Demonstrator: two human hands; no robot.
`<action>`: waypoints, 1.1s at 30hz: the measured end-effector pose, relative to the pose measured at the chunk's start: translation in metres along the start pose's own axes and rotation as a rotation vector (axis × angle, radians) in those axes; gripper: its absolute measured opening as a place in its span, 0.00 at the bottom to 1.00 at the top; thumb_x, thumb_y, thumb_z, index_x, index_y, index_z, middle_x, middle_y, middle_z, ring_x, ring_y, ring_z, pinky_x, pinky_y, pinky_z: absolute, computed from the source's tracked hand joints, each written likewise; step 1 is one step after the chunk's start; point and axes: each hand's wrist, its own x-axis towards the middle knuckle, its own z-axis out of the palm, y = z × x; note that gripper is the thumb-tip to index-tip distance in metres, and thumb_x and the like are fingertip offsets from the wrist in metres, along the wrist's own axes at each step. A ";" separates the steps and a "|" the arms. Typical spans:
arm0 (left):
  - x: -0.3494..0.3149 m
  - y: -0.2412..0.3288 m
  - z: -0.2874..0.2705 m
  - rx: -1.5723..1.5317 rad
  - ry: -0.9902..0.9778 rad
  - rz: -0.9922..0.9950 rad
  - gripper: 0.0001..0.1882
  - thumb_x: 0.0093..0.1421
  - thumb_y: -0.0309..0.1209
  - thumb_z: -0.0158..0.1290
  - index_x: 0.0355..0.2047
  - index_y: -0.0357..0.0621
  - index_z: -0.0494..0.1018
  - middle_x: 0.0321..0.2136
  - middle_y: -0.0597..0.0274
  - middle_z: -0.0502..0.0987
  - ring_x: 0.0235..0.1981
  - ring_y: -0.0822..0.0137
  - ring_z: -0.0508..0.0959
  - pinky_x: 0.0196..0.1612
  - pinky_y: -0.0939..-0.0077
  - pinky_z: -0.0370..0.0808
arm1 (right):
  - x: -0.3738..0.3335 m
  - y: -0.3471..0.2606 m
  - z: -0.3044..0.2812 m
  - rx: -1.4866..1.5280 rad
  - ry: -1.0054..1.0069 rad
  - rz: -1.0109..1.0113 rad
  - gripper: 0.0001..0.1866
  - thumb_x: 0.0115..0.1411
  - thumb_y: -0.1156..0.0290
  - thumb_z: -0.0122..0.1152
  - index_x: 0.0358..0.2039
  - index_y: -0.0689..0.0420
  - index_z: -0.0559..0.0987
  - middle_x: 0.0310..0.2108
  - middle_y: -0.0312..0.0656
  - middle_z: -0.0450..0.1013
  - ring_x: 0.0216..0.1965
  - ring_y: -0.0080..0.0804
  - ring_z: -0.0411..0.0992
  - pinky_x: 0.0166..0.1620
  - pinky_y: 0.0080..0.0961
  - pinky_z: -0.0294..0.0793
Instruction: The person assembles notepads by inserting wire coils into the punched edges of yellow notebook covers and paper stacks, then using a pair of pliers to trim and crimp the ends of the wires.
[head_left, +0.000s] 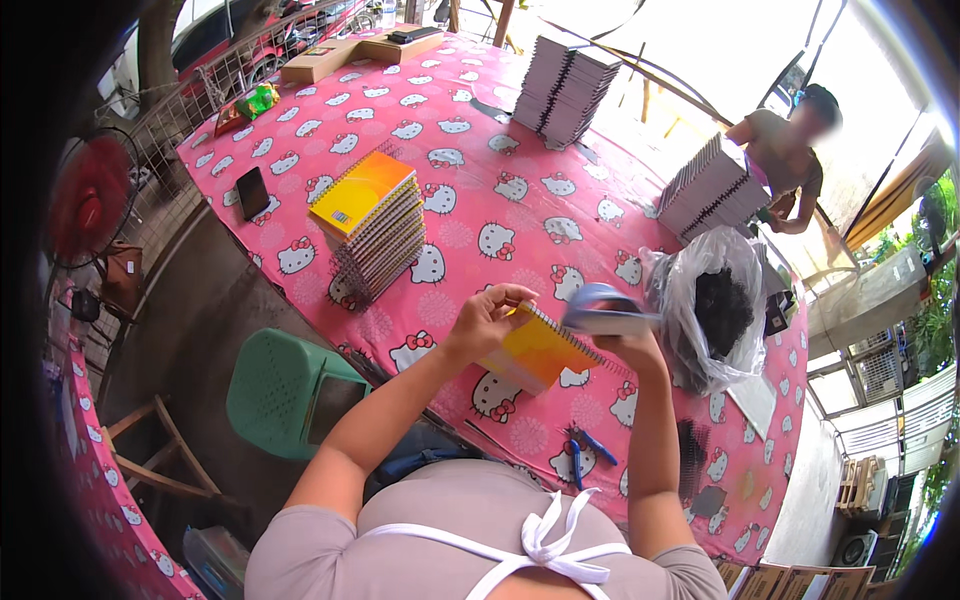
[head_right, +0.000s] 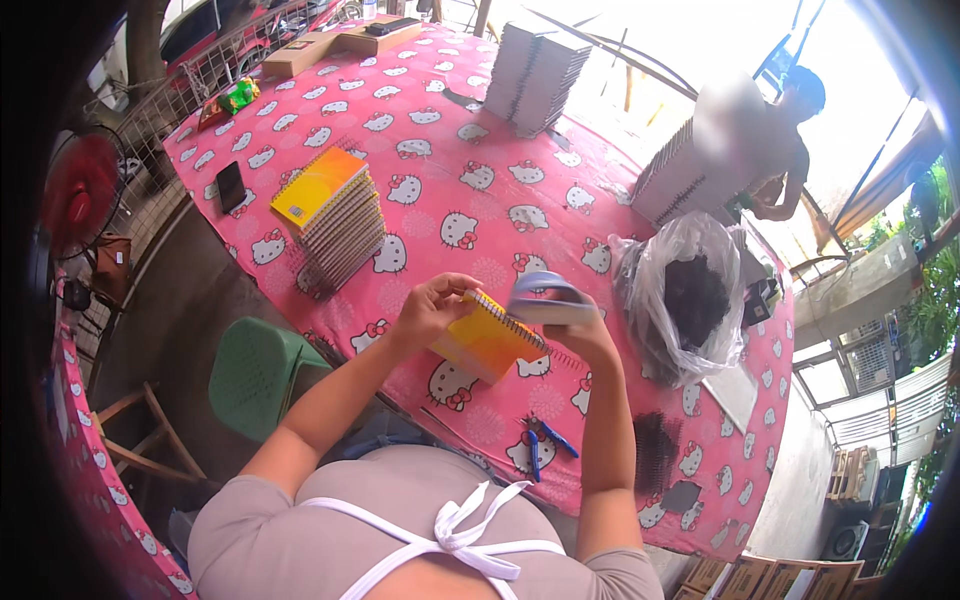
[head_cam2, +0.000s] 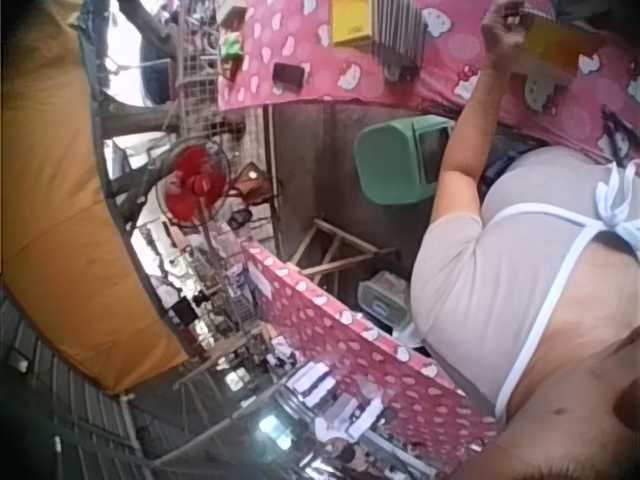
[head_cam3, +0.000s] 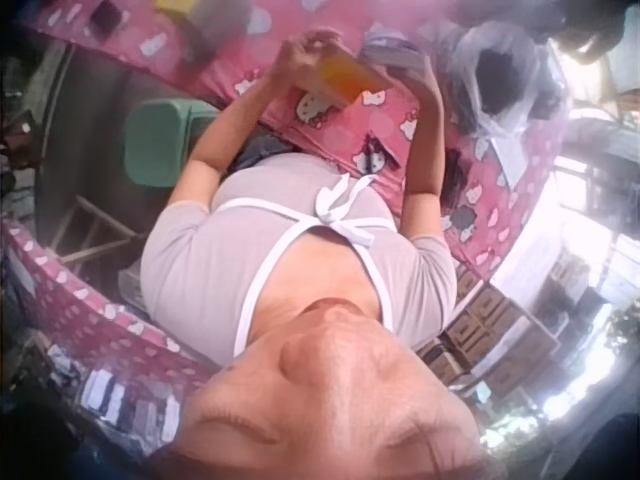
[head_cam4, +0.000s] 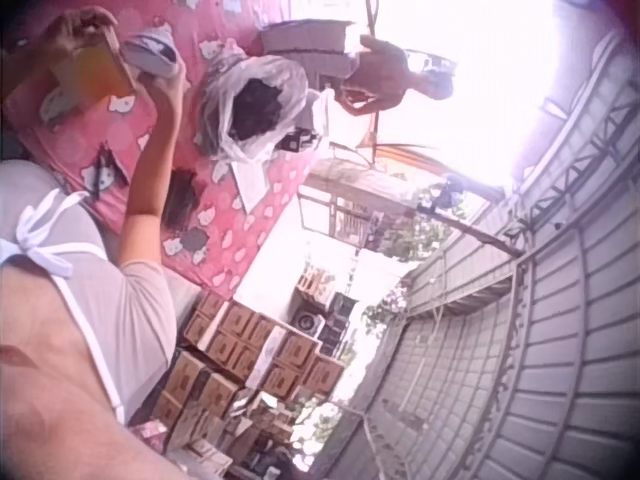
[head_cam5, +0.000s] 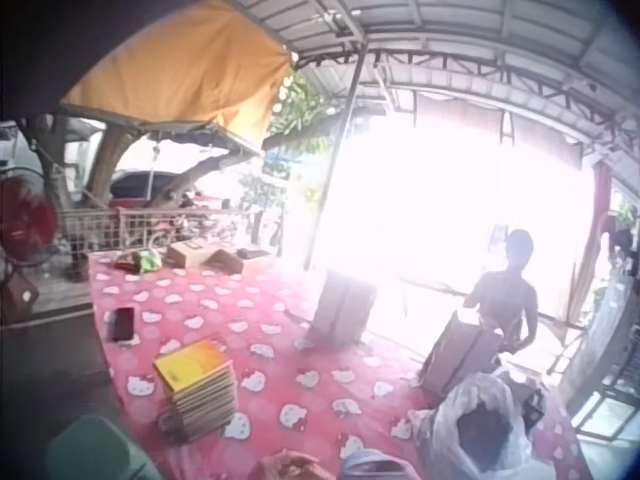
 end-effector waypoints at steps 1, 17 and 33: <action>0.000 0.006 -0.001 0.031 -0.016 -0.044 0.14 0.56 0.17 0.54 0.44 0.38 0.73 0.35 0.66 0.77 0.39 0.76 0.75 0.43 0.82 0.73 | 0.010 0.005 0.001 -0.241 0.028 -0.052 0.22 0.41 0.81 0.60 0.41 0.61 0.75 0.29 0.39 0.76 0.31 0.25 0.73 0.36 0.24 0.73; -0.004 0.058 0.028 0.478 0.023 0.476 0.10 0.48 0.16 0.60 0.31 0.37 0.74 0.32 0.57 0.80 0.35 0.68 0.80 0.36 0.77 0.78 | -0.145 0.067 0.026 -0.990 0.350 -0.039 0.35 0.45 0.63 0.69 0.51 0.63 0.65 0.50 0.57 0.63 0.53 0.55 0.62 0.56 0.45 0.60; -0.037 0.017 0.026 0.559 -0.051 0.340 0.09 0.45 0.20 0.64 0.29 0.36 0.78 0.34 0.53 0.79 0.34 0.65 0.80 0.35 0.75 0.79 | -0.117 -0.040 0.101 -0.638 0.329 -0.227 0.20 0.52 0.68 0.64 0.44 0.63 0.74 0.37 0.47 0.71 0.37 0.37 0.72 0.39 0.30 0.71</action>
